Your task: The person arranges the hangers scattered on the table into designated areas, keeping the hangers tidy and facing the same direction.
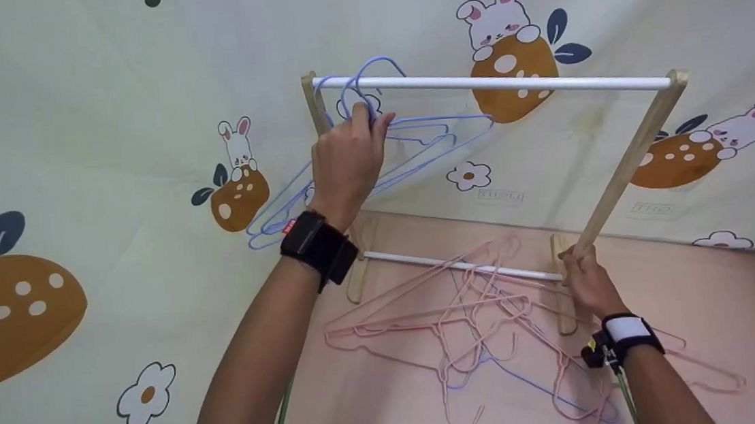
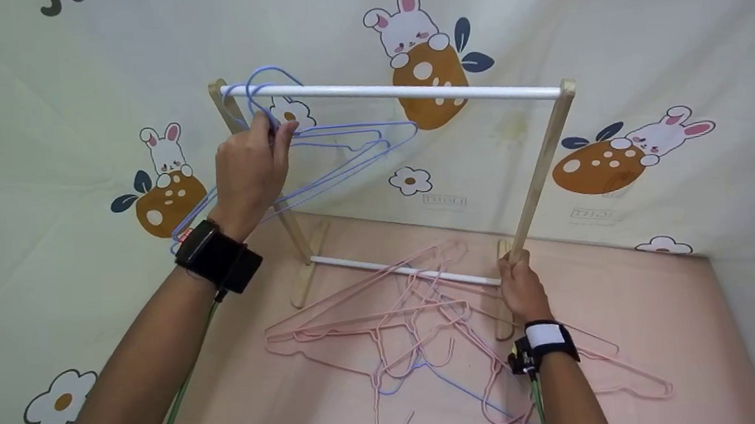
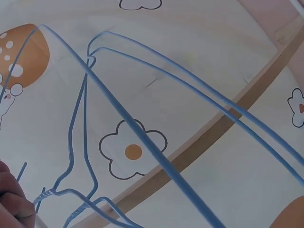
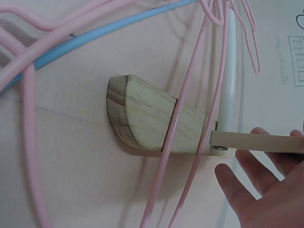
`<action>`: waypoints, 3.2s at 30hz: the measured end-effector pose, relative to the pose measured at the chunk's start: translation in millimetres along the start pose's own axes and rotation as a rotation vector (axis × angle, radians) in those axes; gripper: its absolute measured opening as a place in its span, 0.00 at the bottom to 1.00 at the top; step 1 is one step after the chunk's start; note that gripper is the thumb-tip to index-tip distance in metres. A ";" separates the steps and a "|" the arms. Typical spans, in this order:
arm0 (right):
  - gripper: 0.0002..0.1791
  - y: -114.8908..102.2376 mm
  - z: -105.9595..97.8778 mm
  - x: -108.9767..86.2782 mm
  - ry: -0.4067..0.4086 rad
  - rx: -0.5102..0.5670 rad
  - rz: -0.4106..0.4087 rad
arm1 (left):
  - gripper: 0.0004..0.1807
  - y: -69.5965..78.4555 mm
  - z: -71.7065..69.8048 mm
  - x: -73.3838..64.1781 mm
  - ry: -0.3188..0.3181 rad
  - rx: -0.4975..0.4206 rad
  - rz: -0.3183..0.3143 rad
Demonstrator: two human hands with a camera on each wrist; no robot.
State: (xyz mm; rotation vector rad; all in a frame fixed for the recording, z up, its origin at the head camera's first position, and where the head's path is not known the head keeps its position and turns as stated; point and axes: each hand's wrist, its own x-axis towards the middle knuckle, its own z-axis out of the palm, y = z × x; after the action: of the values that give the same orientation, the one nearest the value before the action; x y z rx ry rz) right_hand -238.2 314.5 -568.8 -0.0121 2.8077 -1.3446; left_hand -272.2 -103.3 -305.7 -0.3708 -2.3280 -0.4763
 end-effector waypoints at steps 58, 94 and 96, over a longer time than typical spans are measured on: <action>0.22 -4.5 -0.5 -1.2 -0.005 0.010 0.018 | 0.17 15.8 -2.2 -36.2 0.238 0.189 0.173; 0.22 -2.4 4.8 -1.7 0.041 0.048 0.012 | 0.31 104.1 173.4 -279.1 -0.680 -0.074 0.798; 0.23 -1.2 6.8 -3.0 0.055 0.065 0.014 | 0.30 104.2 178.1 -285.6 -0.716 -0.042 0.824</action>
State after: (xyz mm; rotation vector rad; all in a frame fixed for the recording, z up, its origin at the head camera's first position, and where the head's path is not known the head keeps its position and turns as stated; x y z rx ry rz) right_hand -235.0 308.5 -572.1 0.0472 2.8007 -1.4550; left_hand -137.8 31.1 -602.4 -1.6460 -2.5099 0.0424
